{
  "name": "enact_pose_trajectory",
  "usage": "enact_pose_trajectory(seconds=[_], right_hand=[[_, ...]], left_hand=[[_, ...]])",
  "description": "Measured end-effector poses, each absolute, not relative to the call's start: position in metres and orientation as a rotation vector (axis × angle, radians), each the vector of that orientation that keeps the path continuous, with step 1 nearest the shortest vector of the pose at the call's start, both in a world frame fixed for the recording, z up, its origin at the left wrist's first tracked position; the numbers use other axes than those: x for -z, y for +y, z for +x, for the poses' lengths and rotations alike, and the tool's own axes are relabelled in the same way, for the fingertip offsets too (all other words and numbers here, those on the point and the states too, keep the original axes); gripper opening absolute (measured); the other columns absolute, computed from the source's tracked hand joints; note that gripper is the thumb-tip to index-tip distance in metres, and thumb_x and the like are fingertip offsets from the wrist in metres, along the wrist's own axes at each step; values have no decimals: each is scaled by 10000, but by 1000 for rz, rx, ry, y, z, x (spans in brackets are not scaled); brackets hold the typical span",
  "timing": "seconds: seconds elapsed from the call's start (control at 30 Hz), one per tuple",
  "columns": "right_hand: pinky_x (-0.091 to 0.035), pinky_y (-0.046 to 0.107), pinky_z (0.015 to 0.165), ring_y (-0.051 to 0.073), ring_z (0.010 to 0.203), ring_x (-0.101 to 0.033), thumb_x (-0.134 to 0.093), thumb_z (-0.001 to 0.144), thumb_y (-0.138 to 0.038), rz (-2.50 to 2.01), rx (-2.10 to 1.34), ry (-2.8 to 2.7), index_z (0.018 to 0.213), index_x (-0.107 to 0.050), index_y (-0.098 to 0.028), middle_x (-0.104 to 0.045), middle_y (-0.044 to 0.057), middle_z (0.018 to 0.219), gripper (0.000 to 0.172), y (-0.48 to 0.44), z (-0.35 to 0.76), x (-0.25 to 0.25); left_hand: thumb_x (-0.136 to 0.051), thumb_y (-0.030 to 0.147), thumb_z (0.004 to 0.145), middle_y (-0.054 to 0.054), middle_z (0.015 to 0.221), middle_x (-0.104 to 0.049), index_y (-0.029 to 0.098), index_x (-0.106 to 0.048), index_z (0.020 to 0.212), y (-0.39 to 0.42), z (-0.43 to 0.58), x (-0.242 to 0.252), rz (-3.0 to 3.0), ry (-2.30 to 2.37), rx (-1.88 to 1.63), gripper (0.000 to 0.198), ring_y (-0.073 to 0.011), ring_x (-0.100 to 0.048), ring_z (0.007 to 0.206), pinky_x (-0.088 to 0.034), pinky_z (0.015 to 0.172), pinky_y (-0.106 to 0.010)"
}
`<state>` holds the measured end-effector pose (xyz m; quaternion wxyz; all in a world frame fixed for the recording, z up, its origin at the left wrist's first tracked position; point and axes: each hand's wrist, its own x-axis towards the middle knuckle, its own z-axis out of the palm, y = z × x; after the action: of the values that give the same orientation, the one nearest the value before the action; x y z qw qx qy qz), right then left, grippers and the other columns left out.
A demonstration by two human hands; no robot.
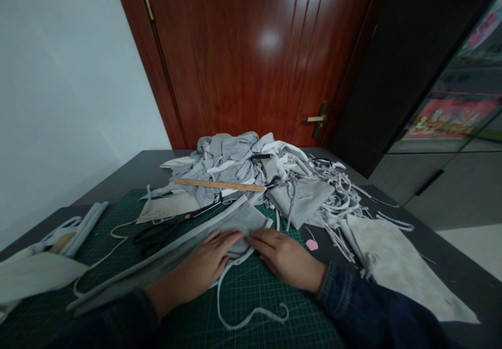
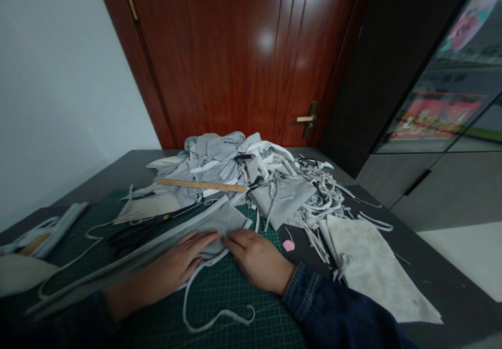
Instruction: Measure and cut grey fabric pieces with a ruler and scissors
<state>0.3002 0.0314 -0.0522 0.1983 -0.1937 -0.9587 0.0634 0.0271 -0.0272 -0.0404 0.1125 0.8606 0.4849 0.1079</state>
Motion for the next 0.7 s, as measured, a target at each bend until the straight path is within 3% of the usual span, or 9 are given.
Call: enact_pose_trajectory(seconds=[0.2, 0.37, 0.53, 0.7], right_hand=[[-509, 429, 1114, 267, 1180, -619, -533, 1012, -117, -419, -177, -2698, 1138, -698, -133, -709, 141, 1181, 209, 24, 303, 46], [-529, 425, 1059, 264, 1138, -605, -581, 997, -153, -471, -258, -2713, 1323, -621, -143, -678, 132, 1220, 329, 19, 295, 46], [-524, 413, 1045, 260, 1165, -580, -588, 993, -147, -395, -283, -2737, 1321, -659, -183, -666, 109, 1264, 338, 16, 300, 46], [-500, 428, 1096, 263, 1226, -579, -545, 1025, -156, -296, -228, -2772, 1365, -644, -169, -686, 110, 1293, 355, 14, 308, 48]], left_hand=[[-483, 208, 1067, 24, 1716, -381, 381, -396, 1640, -23, 13, 38, 2570, 1370, -170, 605, -260, -250, 1620, -102, 1337, -564], [-616, 434, 1037, 13, 1761, -244, 421, -488, 1580, -26, 19, 22, 2497, 1414, 35, 558, -352, -138, 1638, -53, 1284, -710], [-690, 551, 976, -16, 1770, -216, 406, -279, 1673, -27, 19, 21, 2468, 1419, 33, 823, -351, -111, 1641, -33, 1290, -686], [-741, 540, 948, -38, 1763, -245, 394, -271, 1679, -25, 17, 24, 2468, 1363, -38, 881, -374, -117, 1637, -19, 1282, -694]])
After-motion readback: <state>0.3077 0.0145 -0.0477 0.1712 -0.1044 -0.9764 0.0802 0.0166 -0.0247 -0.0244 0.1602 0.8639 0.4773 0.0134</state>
